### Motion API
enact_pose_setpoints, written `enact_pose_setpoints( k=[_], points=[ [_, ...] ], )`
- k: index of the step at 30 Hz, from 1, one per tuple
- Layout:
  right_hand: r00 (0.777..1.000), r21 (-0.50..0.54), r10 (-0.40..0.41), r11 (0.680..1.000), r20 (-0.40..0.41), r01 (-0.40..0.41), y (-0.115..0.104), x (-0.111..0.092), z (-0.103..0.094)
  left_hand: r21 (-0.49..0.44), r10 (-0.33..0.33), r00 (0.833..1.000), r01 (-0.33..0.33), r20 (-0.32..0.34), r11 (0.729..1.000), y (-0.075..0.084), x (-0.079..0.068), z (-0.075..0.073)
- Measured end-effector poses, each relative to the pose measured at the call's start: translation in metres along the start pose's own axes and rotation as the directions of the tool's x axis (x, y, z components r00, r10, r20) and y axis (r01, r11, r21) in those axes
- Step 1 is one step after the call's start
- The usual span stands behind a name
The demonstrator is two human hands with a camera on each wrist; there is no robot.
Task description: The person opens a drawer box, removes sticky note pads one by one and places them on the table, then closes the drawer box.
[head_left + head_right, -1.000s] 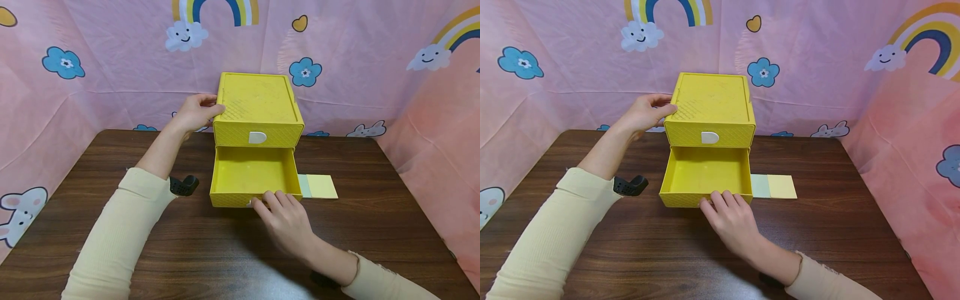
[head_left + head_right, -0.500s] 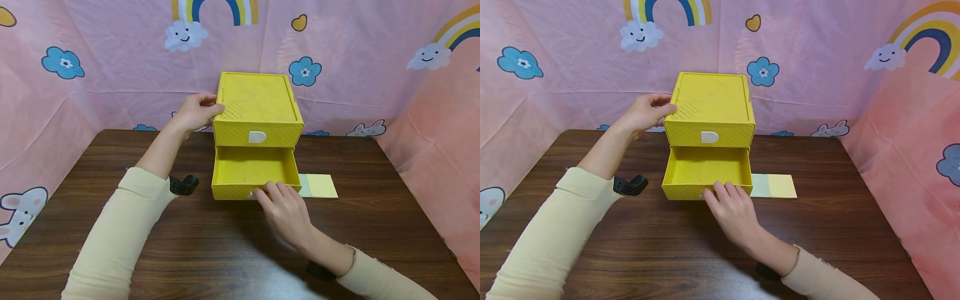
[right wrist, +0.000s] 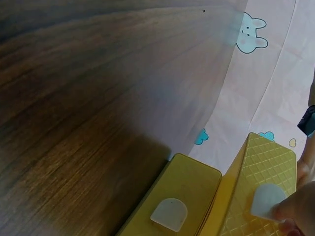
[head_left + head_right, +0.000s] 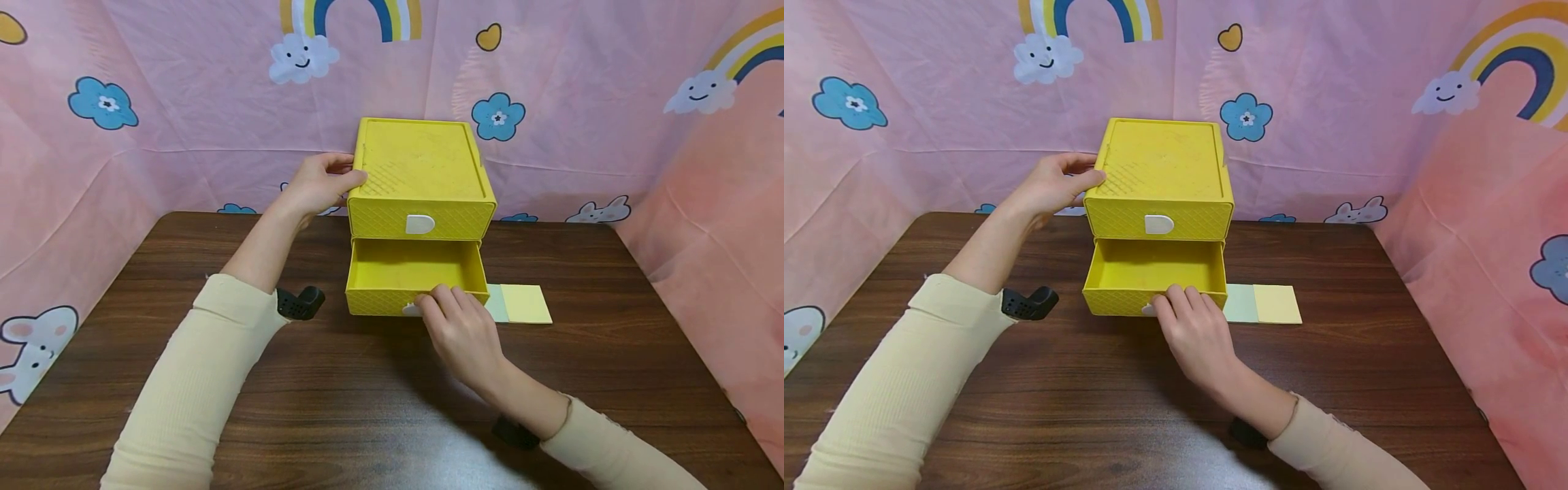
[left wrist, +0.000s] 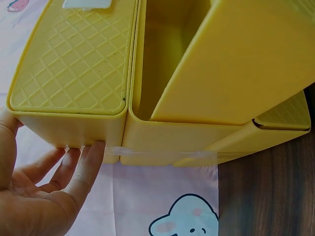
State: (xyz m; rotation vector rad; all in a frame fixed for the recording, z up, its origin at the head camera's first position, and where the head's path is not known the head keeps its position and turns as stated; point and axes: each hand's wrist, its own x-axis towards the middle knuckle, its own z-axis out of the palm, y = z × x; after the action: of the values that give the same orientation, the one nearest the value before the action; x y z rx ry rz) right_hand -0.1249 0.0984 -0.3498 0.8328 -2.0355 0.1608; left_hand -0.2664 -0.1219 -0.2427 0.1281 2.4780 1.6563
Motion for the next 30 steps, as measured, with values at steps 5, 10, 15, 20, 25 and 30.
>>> enact_pose_setpoints(
  k=[5, 10, 15, 20, 25, 30],
  points=[
    [1.0, -0.013, 0.018, 1.0, 0.012, -0.018, 0.003, -0.002, 0.005, 0.009, -0.001, 1.0, 0.001, 0.004, 1.0, 0.0, -0.001, -0.001],
    [0.999, -0.044, 0.05, 0.998, 0.015, -0.049, 0.007, -0.001, 0.007, 0.009, 0.002, 1.0, -0.002, 0.008, 1.0, 0.0, 0.0, -0.001],
    [0.996, -0.046, 0.071, 0.997, 0.046, -0.069, 0.008, 0.001, 0.008, 0.009, -0.001, 1.0, 0.001, 0.003, 1.0, 0.0, 0.0, -0.001],
    [0.996, -0.051, 0.085, 0.995, 0.031, -0.083, 0.01, 0.003, 0.011, 0.015, -0.007, 1.0, 0.007, -0.002, 1.0, 0.0, 0.0, 0.0],
    [0.995, -0.053, 0.099, 0.994, 0.03, -0.097, 0.011, 0.007, 0.015, 0.016, -0.004, 1.0, 0.004, 0.001, 1.0, 0.0, 0.0, 0.0],
    [0.99, -0.046, 0.122, 0.992, 0.072, -0.119, 0.014, 0.01, 0.018, 0.006, -0.002, 1.0, 0.002, 0.001, 1.0, 0.001, 0.0, 0.0]
  ],
)
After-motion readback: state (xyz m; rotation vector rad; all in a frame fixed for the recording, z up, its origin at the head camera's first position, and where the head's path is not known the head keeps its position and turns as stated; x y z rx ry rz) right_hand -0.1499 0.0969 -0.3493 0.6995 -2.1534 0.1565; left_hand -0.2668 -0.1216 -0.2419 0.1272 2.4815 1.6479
